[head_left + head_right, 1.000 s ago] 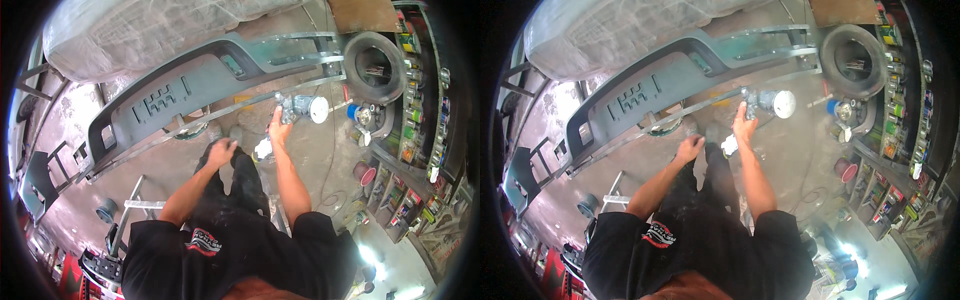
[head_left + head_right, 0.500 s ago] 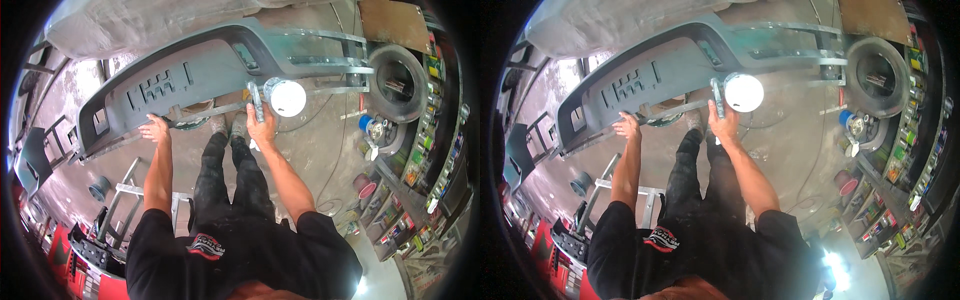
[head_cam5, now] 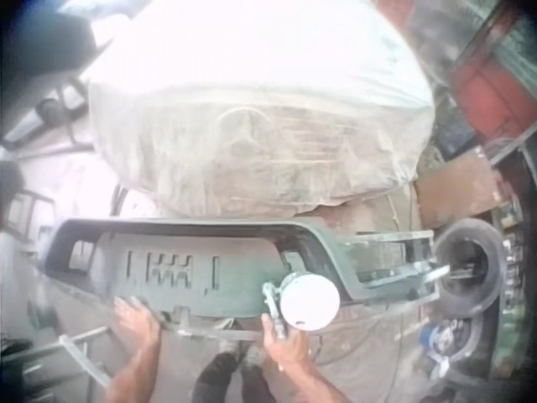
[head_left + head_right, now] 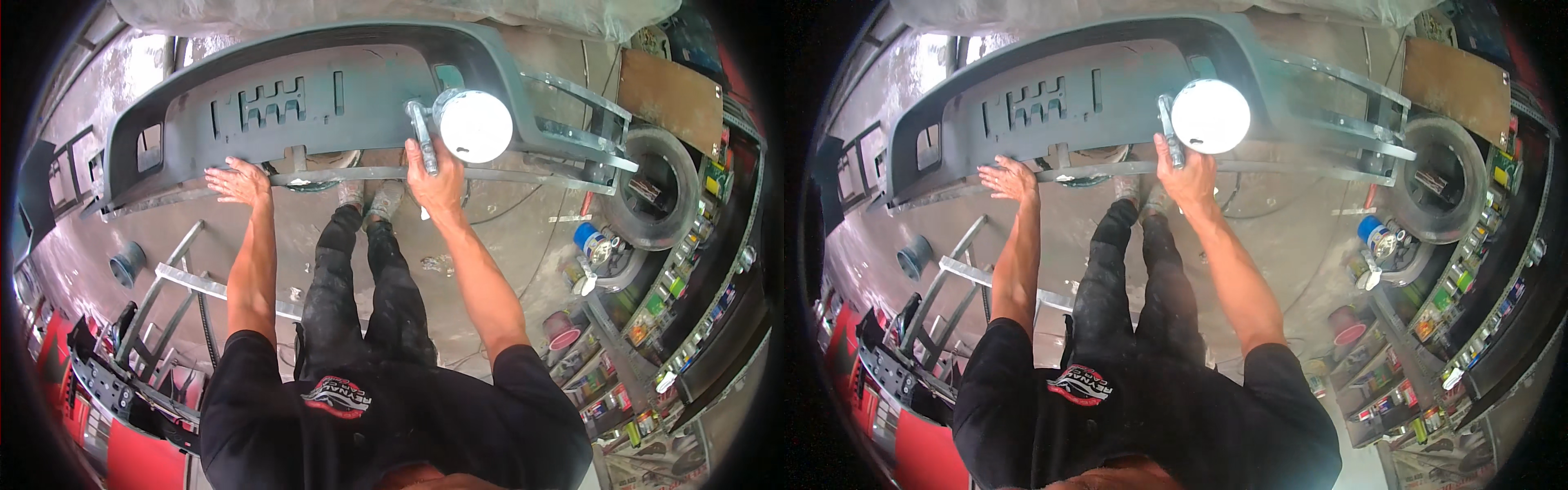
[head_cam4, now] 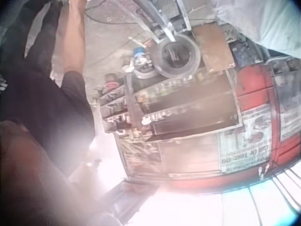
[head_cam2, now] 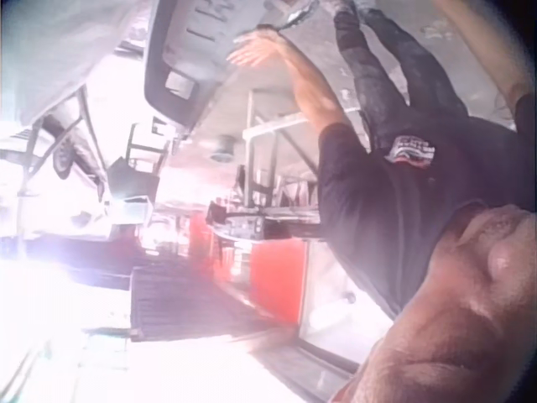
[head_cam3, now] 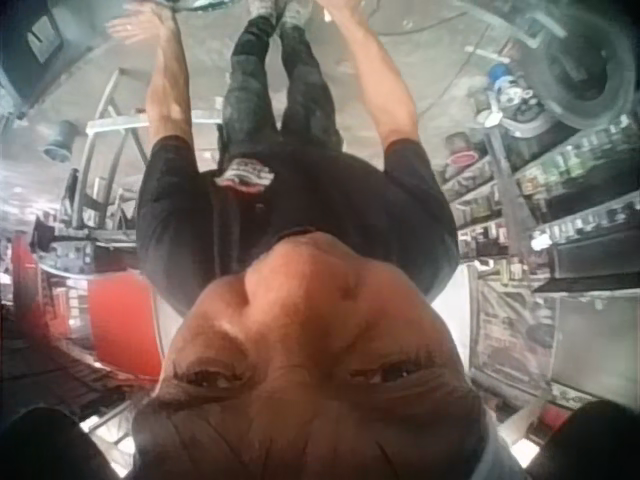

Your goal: The person uses a spray gun to apply paint to a black auto part while holding a cloth. They then apply paint to the top and inner surfaces of a larger bumper held on a rack, using their hands to position the part and wiping the spray gun with a cloth.

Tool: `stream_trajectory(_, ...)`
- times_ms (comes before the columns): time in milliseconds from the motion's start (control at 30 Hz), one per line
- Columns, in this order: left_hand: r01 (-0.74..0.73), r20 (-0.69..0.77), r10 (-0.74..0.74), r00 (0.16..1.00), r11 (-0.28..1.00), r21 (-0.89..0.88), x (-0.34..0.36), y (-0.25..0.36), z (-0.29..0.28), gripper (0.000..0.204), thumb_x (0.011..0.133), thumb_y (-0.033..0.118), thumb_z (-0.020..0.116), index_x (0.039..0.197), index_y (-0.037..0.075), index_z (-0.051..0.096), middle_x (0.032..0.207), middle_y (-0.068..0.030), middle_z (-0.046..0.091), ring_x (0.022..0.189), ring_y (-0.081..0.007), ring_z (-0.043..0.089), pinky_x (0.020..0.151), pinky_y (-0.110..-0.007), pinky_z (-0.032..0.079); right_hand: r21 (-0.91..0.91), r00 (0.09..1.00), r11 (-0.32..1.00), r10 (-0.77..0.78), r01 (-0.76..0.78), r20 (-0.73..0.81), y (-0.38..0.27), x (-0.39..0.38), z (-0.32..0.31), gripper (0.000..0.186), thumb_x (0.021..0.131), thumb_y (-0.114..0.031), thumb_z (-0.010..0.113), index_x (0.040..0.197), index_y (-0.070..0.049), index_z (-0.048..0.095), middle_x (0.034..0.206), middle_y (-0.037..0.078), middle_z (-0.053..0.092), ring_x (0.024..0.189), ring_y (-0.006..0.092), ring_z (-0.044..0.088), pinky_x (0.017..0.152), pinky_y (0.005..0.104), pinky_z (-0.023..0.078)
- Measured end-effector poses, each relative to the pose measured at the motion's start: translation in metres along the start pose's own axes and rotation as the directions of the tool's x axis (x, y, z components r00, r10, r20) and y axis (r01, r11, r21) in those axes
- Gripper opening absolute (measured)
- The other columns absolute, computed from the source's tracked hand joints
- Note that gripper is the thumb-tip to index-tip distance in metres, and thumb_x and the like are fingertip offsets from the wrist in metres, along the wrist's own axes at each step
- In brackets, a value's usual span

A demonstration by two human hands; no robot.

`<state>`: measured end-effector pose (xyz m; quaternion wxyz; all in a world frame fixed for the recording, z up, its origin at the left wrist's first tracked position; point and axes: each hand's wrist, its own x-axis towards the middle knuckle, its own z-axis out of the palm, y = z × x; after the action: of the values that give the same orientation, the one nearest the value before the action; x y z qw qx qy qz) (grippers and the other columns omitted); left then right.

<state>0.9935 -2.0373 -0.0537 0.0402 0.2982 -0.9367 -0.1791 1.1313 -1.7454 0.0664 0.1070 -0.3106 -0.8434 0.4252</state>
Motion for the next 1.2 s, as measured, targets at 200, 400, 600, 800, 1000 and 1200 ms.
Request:
stream_trajectory(200, -0.019, -0.075, 0.007, 0.997, 0.988, -0.153, -0.001, -0.006, 0.005, 0.083, 0.096, 0.053, 0.033, 0.153, -0.004, 0.011, 0.16, -0.0201, 0.014, 0.149, -0.0352, 0.009, 0.119, -0.053, 0.004, 0.014, 0.994, 0.995, 0.1, -0.1, -0.05, -0.01, 0.015, 0.02, 0.038, 0.092, -0.038, 0.065, 0.088, -0.001, 0.062, 0.065, 0.017, 0.062, 0.06, 0.0358, 0.061, 0.06, 0.0427, 0.047)
stream_trajectory(400, -0.035, -0.098, 0.023, 0.995, 0.992, -0.124, 0.002, -0.012, 0.008, 0.082, 0.097, 0.049, 0.034, 0.151, -0.008, 0.013, 0.159, -0.0237, 0.014, 0.149, -0.0359, 0.01, 0.119, -0.054, 0.004, -0.038, 0.981, 0.982, 0.187, -0.185, 0.046, -0.018, 0.027, 0.033, 0.041, 0.092, -0.042, 0.063, 0.098, -0.001, 0.064, 0.069, 0.018, 0.064, 0.065, 0.0354, 0.064, 0.063, 0.0431, 0.048)
stream_trajectory(600, -0.03, -0.101, 0.018, 0.995, 0.992, -0.119, 0.002, -0.01, 0.008, 0.075, 0.098, 0.044, 0.032, 0.152, -0.005, 0.015, 0.16, -0.0196, 0.016, 0.149, -0.0343, 0.01, 0.119, -0.054, 0.004, -0.064, 0.985, 0.993, 0.108, -0.1, 0.135, -0.036, 0.025, 0.046, 0.042, 0.09, -0.044, 0.064, 0.088, -0.001, 0.063, 0.064, 0.016, 0.062, 0.061, 0.0333, 0.063, 0.061, 0.043, 0.048)
stream_trajectory(800, -0.023, -0.103, 0.013, 0.995, 0.996, -0.091, 0.0, -0.008, 0.008, 0.074, 0.098, 0.043, 0.031, 0.152, -0.005, 0.015, 0.16, -0.019, 0.016, 0.15, -0.0328, 0.01, 0.119, -0.053, 0.004, -0.08, 0.913, 0.995, 0.08, -0.052, 0.401, -0.06, 0.022, 0.071, 0.044, 0.091, -0.046, 0.061, 0.089, -0.002, 0.064, 0.069, 0.021, 0.064, 0.068, 0.0441, 0.064, 0.063, 0.0472, 0.048)
stream_trajectory(1000, -0.02, -0.093, 0.015, 0.996, 0.999, -0.048, 0.002, -0.013, 0.01, 0.072, 0.099, 0.041, 0.032, 0.152, -0.004, 0.014, 0.161, -0.0179, 0.015, 0.15, -0.0316, 0.01, 0.12, -0.051, 0.004, -0.058, 0.872, 0.998, 0.001, 0.032, 0.489, -0.075, 0.015, 0.098, 0.044, 0.091, -0.045, 0.063, 0.089, -0.001, 0.063, 0.063, 0.017, 0.06, 0.061, 0.034, 0.062, 0.06, 0.0428, 0.047)
stream_trajectory(1200, -0.024, -0.105, 0.015, 0.994, 0.996, -0.086, 0.0, -0.012, 0.009, 0.071, 0.099, 0.04, 0.033, 0.151, -0.005, 0.018, 0.16, -0.0189, 0.017, 0.149, -0.0327, 0.011, 0.119, -0.053, 0.005, -0.004, 0.9, 0.999, 0.046, -0.049, 0.433, -0.087, 0.019, 0.114, 0.044, 0.091, -0.043, 0.062, 0.089, 0.0, 0.063, 0.066, 0.018, 0.063, 0.065, 0.0376, 0.065, 0.062, 0.0445, 0.048)
